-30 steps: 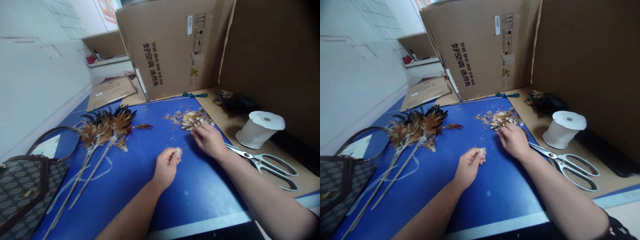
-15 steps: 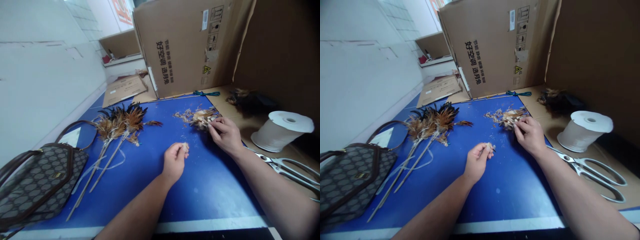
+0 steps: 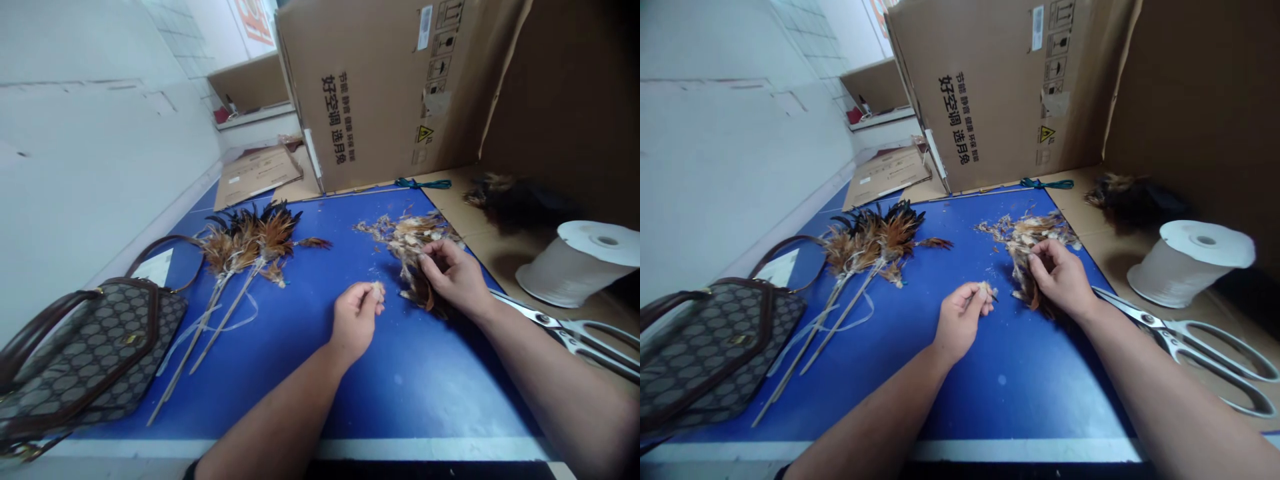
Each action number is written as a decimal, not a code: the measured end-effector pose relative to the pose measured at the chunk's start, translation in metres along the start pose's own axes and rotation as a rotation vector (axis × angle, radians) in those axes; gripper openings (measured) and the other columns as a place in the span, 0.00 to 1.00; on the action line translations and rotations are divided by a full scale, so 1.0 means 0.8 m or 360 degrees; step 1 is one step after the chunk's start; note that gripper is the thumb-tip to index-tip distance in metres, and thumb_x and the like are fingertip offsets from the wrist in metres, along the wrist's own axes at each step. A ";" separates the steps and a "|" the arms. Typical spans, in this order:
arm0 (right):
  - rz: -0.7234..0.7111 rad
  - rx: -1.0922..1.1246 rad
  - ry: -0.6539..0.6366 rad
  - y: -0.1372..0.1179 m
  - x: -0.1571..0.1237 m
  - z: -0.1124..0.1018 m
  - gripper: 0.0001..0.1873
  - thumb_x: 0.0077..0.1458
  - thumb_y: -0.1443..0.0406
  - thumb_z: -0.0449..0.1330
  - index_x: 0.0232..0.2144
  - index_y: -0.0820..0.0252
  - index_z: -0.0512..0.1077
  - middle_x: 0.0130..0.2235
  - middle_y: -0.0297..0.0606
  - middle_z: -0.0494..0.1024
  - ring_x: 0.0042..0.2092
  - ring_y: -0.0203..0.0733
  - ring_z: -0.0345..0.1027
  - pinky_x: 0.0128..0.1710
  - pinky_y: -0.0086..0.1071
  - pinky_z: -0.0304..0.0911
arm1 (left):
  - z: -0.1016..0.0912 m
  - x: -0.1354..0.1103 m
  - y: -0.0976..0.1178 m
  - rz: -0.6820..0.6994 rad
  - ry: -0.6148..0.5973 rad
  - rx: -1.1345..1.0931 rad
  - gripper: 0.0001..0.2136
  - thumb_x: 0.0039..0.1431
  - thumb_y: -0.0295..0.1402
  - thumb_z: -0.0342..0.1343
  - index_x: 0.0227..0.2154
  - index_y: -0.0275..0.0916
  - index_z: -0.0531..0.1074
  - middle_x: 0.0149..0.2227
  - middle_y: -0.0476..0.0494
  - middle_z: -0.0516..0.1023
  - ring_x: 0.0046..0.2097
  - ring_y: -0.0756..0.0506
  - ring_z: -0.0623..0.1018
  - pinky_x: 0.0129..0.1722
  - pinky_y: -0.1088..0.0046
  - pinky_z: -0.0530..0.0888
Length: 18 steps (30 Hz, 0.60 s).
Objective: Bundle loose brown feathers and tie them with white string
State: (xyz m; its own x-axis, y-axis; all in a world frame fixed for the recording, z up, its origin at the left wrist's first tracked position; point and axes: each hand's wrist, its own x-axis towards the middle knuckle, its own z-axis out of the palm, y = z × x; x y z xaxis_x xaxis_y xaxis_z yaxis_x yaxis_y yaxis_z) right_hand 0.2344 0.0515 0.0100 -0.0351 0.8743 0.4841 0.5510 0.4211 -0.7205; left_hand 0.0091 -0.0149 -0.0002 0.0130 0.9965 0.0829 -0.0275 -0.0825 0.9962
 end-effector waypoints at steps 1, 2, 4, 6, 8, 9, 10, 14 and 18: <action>-0.0010 -0.0050 0.0009 0.001 0.001 -0.001 0.06 0.63 0.60 0.62 0.39 0.56 0.72 0.32 0.34 0.76 0.30 0.39 0.68 0.32 0.34 0.63 | 0.000 0.000 0.000 -0.0001 0.0000 -0.0004 0.13 0.69 0.42 0.57 0.35 0.36 0.76 0.28 0.48 0.73 0.32 0.49 0.75 0.41 0.69 0.74; -0.0023 -0.0102 0.0017 0.001 0.002 -0.002 0.07 0.63 0.59 0.63 0.37 0.55 0.72 0.31 0.34 0.75 0.30 0.39 0.67 0.32 0.34 0.63 | 0.000 0.000 0.000 -0.0007 0.0004 -0.0011 0.13 0.68 0.42 0.57 0.35 0.36 0.76 0.28 0.48 0.73 0.32 0.49 0.75 0.41 0.69 0.74; -0.0108 -0.0175 0.0040 -0.001 0.005 -0.003 0.07 0.64 0.59 0.63 0.35 0.55 0.72 0.31 0.35 0.75 0.31 0.41 0.68 0.34 0.36 0.65 | 0.001 0.000 0.001 -0.0020 0.0011 -0.0024 0.13 0.68 0.42 0.57 0.34 0.36 0.76 0.28 0.47 0.74 0.32 0.49 0.74 0.40 0.69 0.74; -0.0262 -0.0171 0.0107 -0.005 0.007 -0.003 0.07 0.64 0.61 0.62 0.34 0.55 0.72 0.35 0.38 0.77 0.38 0.45 0.72 0.42 0.39 0.68 | 0.001 0.000 0.003 -0.0024 0.0017 -0.0030 0.13 0.68 0.42 0.58 0.34 0.36 0.76 0.28 0.48 0.74 0.32 0.49 0.74 0.40 0.69 0.74; -0.0356 -0.0108 0.0188 -0.008 0.008 -0.002 0.05 0.63 0.62 0.62 0.35 0.55 0.72 0.41 0.42 0.79 0.46 0.49 0.74 0.51 0.42 0.68 | 0.001 0.000 0.004 -0.0019 0.0019 -0.0041 0.13 0.68 0.42 0.58 0.34 0.36 0.76 0.28 0.48 0.74 0.32 0.49 0.74 0.40 0.69 0.74; -0.0326 -0.0084 0.0213 -0.009 0.007 -0.002 0.04 0.64 0.62 0.61 0.36 0.55 0.73 0.42 0.43 0.80 0.47 0.49 0.75 0.52 0.42 0.68 | 0.001 0.000 0.005 -0.0017 0.0018 -0.0049 0.13 0.68 0.42 0.58 0.34 0.36 0.76 0.28 0.48 0.73 0.32 0.50 0.74 0.40 0.69 0.74; -0.0250 -0.0070 0.0220 -0.009 0.006 -0.002 0.04 0.64 0.62 0.61 0.38 0.55 0.74 0.42 0.42 0.80 0.46 0.48 0.75 0.50 0.42 0.69 | 0.001 0.000 0.005 -0.0017 0.0019 -0.0059 0.13 0.68 0.42 0.58 0.34 0.36 0.76 0.28 0.48 0.73 0.32 0.50 0.74 0.40 0.69 0.74; 0.0024 -0.0010 0.0138 -0.003 0.001 0.002 0.08 0.66 0.59 0.59 0.44 0.55 0.71 0.32 0.36 0.76 0.31 0.42 0.70 0.34 0.36 0.66 | 0.002 0.001 0.004 -0.0035 0.0038 -0.0116 0.14 0.66 0.44 0.60 0.35 0.36 0.77 0.28 0.48 0.74 0.31 0.50 0.73 0.39 0.69 0.74; 0.0026 -0.0002 0.0152 0.000 -0.002 0.006 0.08 0.68 0.58 0.56 0.45 0.54 0.68 0.29 0.34 0.72 0.28 0.41 0.66 0.29 0.37 0.63 | 0.003 0.001 0.000 -0.0061 0.0042 -0.0205 0.15 0.65 0.45 0.62 0.35 0.36 0.77 0.31 0.45 0.77 0.31 0.51 0.73 0.39 0.70 0.74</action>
State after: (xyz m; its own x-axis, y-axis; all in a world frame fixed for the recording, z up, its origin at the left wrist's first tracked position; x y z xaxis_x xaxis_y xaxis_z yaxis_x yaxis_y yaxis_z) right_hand 0.2307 0.0510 0.0067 0.0536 0.8541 0.5174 0.5517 0.4066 -0.7282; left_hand 0.0112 -0.0142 0.0002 -0.0098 0.9990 0.0427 -0.1554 -0.0437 0.9869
